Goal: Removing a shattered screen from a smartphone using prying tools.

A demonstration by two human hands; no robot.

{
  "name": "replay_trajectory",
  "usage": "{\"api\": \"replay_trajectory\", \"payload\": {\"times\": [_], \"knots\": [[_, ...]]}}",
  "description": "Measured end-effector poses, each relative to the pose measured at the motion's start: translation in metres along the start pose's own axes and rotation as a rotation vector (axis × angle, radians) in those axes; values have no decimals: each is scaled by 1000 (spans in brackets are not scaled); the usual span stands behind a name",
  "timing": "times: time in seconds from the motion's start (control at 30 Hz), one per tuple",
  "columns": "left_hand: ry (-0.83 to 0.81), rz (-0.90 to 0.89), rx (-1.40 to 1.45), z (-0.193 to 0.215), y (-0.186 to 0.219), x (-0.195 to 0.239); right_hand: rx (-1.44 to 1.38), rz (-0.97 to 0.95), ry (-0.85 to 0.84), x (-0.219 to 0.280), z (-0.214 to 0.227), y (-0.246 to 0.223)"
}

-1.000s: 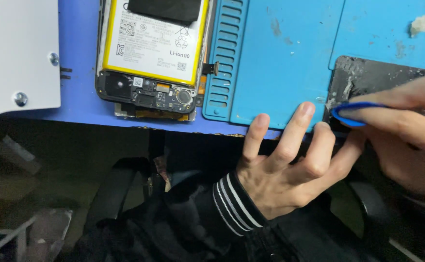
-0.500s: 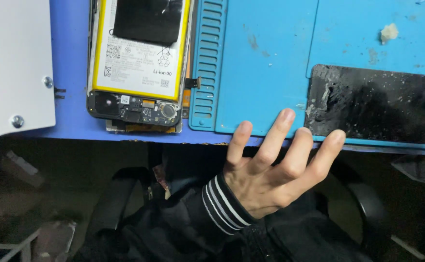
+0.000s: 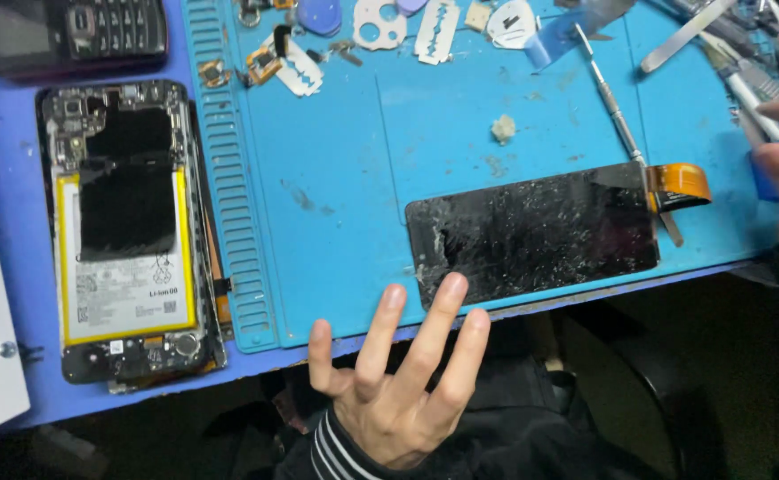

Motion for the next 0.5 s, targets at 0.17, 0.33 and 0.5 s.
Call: {"api": "replay_trajectory", "payload": {"times": [0.17, 0.33, 0.5], "knots": [[42, -25, 32, 11, -3, -8, 153, 228, -27, -35, 9, -129], [70, -26, 118, 38, -13, -21, 904, 49, -124, -86, -2, -181], [71, 28, 198, 58, -28, -24, 710, -135, -407, -108, -15, -143]]}}
Point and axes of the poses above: each hand's wrist, its own x-axis away from the middle knuckle, its own z-axis out of the back of the hand, y = z × x, the point moved 2 cm from there along -x, towards the middle knuckle, and after that the axes turned 13 degrees about -z, right-handed, at the moved point
